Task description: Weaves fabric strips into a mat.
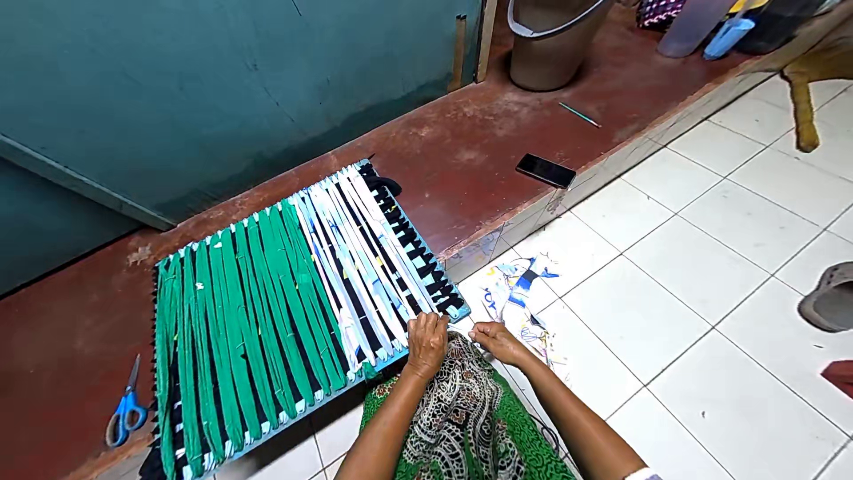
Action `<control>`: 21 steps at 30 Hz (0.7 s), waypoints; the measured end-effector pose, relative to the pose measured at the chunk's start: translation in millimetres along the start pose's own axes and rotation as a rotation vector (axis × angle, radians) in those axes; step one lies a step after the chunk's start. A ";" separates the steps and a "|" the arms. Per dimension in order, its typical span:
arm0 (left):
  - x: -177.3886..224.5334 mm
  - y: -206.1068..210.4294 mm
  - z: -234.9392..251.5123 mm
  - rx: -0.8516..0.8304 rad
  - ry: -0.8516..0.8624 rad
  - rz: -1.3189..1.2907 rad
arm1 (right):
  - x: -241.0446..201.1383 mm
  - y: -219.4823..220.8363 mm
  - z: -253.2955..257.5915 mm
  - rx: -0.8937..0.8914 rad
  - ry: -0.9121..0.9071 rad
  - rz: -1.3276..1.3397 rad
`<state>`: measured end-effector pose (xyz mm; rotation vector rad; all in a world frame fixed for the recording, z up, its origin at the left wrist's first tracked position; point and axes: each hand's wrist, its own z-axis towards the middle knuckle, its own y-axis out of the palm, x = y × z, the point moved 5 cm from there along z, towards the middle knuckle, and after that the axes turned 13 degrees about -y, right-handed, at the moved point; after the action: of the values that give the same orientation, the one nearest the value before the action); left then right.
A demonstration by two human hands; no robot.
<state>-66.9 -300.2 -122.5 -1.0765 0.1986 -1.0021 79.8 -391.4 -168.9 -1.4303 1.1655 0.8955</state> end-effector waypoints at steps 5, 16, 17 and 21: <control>2.7 0.5 5.9 -0.074 -0.034 0.010 | -2.6 -6.5 3.1 0.036 0.064 -0.077; 4.1 1.1 10.6 -0.151 -0.057 0.008 | -46.9 -4.2 20.1 -0.078 0.106 -0.403; 4.2 1.0 10.8 -0.154 -0.053 0.011 | -50.3 -3.5 22.5 -0.086 0.117 -0.413; 5.3 2.3 7.6 -0.106 0.000 0.060 | -54.6 -3.4 28.1 -0.093 0.155 -0.433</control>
<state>-58.2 -299.1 -118.8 -1.1604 0.2848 -0.9463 71.1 -353.3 -121.3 -1.7662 0.8810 0.5481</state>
